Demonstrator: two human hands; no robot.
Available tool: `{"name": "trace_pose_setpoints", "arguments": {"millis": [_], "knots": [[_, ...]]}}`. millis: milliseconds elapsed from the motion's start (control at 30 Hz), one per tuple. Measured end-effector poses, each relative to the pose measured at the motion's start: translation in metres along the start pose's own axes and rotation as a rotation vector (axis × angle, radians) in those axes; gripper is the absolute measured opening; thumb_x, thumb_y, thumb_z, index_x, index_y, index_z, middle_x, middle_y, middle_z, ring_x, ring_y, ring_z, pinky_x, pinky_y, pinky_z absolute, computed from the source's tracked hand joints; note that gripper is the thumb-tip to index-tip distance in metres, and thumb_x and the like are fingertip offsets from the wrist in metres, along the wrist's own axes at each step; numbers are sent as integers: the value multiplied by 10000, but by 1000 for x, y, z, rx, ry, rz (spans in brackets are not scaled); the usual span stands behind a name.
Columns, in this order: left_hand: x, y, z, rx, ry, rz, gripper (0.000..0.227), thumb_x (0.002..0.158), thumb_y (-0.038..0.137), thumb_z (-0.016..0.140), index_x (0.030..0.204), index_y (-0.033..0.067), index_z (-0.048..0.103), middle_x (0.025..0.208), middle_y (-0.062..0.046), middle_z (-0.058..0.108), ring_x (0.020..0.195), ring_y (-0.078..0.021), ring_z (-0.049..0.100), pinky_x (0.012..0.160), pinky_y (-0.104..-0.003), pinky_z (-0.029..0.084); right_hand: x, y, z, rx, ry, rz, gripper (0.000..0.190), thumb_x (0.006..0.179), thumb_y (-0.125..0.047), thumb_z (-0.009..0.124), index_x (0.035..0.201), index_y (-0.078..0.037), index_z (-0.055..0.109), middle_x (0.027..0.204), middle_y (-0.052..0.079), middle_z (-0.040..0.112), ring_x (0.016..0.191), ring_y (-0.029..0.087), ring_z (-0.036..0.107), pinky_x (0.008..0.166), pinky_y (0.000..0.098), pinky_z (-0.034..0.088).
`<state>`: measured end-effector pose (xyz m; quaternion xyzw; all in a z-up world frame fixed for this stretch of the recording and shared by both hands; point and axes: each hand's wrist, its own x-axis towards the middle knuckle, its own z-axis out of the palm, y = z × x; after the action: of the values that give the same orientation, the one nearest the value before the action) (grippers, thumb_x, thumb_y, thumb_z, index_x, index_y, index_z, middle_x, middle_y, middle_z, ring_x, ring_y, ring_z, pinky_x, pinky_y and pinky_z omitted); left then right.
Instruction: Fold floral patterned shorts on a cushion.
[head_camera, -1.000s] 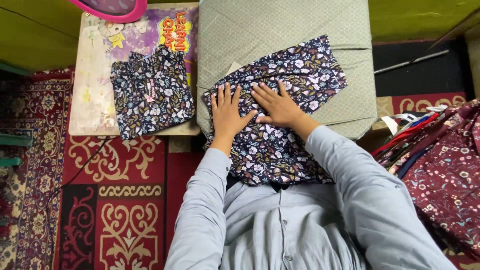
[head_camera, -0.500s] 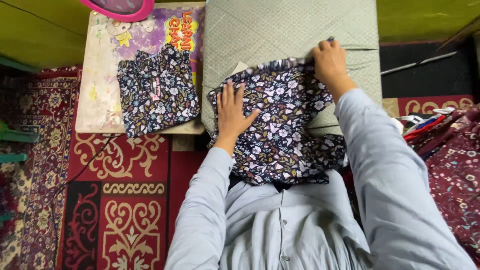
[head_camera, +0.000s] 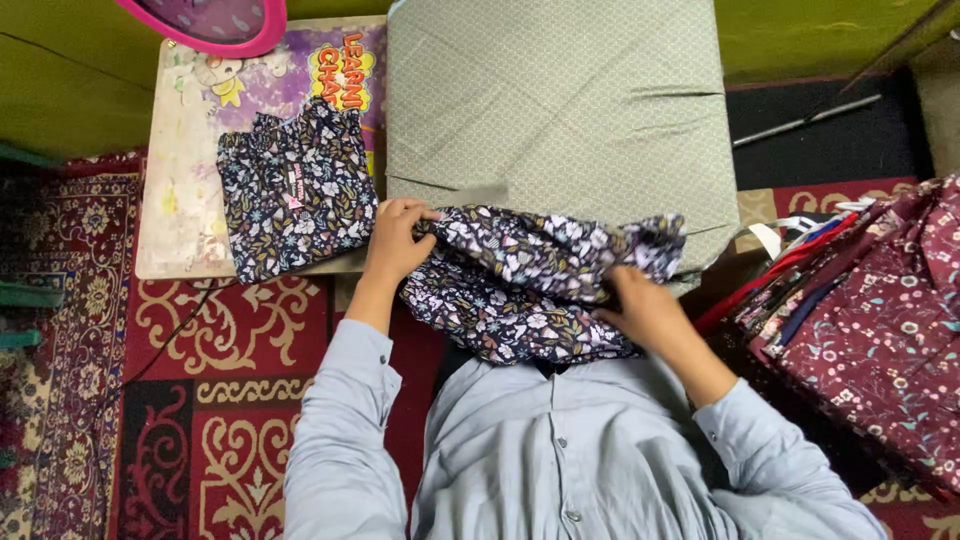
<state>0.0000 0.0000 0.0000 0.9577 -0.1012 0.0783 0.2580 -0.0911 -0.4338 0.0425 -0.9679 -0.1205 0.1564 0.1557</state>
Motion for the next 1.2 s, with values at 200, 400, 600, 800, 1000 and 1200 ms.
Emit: {"name": "trace_pose_setpoints", "arguments": {"millis": [200,400,600,800,1000,1200], "knots": [[5,24,-38,-286,-118,-140,273,710,140,751,972,215,764,986,-45,744,1039,-294,695,954,-420,506,32,42,34,6,-60,-64,436,765,-237,787,1164,-176,622,1106,103,727,1022,349,744,870,468,606],[69,69,-96,-292,195,-30,308,719,82,690,973,246,749,870,-22,723,924,-270,711,840,-393,544,80,34,-91,60,72,-34,370,793,-216,805,1149,-127,754,993,169,785,998,398,743,871,496,580],[110,151,-157,-329,636,307,381,730,-115,647,1031,114,688,1004,-80,704,978,-286,662,936,-410,522,91,19,-211,-4,932,-420,454,721,169,789,1136,0,718,1046,172,664,957,367,648,875,436,532],[91,142,-98,-247,424,357,346,771,-95,682,1058,95,650,1103,-55,674,1102,-262,633,1038,-402,522,81,54,-159,-171,1040,-207,291,822,122,763,1076,-16,723,1103,146,638,784,289,639,691,376,572],[28,68,22,-79,29,357,322,710,-23,751,1002,99,690,1108,-143,656,1163,-341,623,1057,-458,465,73,138,-23,-290,510,205,177,827,-120,775,940,-219,680,1070,62,608,762,393,729,678,488,612],[8,77,6,-46,-113,309,223,739,14,714,934,108,657,1005,-129,649,1073,-337,645,1006,-447,488,45,139,-25,-283,387,284,105,890,-145,706,975,-167,648,1038,93,604,773,424,735,689,526,606]]}}
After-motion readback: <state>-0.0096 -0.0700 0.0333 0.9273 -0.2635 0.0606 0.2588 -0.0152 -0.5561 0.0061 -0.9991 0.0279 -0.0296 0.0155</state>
